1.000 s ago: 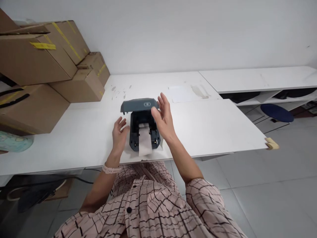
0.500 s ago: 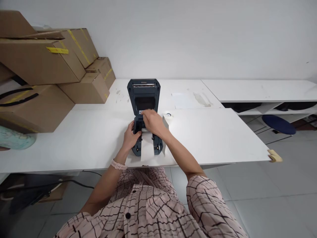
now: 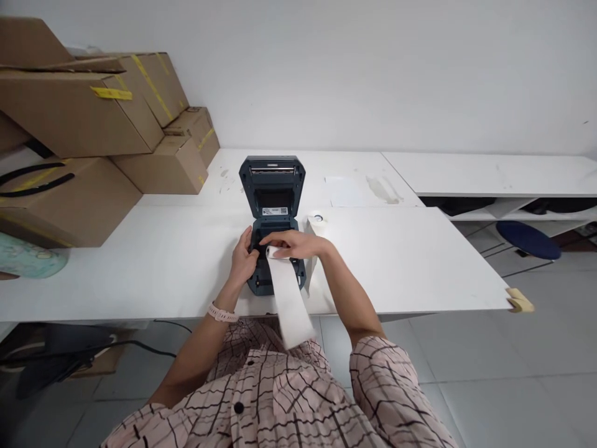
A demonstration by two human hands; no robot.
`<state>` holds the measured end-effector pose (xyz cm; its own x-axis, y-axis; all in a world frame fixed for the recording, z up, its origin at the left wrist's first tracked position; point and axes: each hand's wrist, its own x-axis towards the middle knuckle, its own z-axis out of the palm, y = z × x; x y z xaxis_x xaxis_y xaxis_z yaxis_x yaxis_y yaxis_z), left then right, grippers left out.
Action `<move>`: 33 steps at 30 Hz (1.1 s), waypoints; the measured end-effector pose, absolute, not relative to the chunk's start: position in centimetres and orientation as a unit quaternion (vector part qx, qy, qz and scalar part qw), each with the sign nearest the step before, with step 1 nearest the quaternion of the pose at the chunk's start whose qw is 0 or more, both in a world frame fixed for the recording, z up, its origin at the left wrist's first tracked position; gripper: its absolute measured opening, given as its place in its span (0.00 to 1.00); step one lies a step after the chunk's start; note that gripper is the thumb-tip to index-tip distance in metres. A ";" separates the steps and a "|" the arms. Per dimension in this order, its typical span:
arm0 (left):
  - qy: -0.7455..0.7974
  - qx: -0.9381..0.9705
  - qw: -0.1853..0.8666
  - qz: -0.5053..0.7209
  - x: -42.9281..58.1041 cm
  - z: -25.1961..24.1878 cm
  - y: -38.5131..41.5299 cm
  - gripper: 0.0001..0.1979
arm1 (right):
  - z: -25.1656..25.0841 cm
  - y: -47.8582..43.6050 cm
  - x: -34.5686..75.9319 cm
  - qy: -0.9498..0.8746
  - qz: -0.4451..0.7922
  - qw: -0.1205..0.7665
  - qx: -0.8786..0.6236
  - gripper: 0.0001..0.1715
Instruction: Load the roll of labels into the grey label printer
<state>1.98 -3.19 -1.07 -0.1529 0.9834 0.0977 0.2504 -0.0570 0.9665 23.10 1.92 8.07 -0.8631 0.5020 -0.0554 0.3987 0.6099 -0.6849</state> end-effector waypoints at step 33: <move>0.577 0.525 0.371 0.504 1.8 -1.8 -2.8 0.46 | 0.5 10.4 33.3 -0.665 0.498 0.303 -0.466 0.44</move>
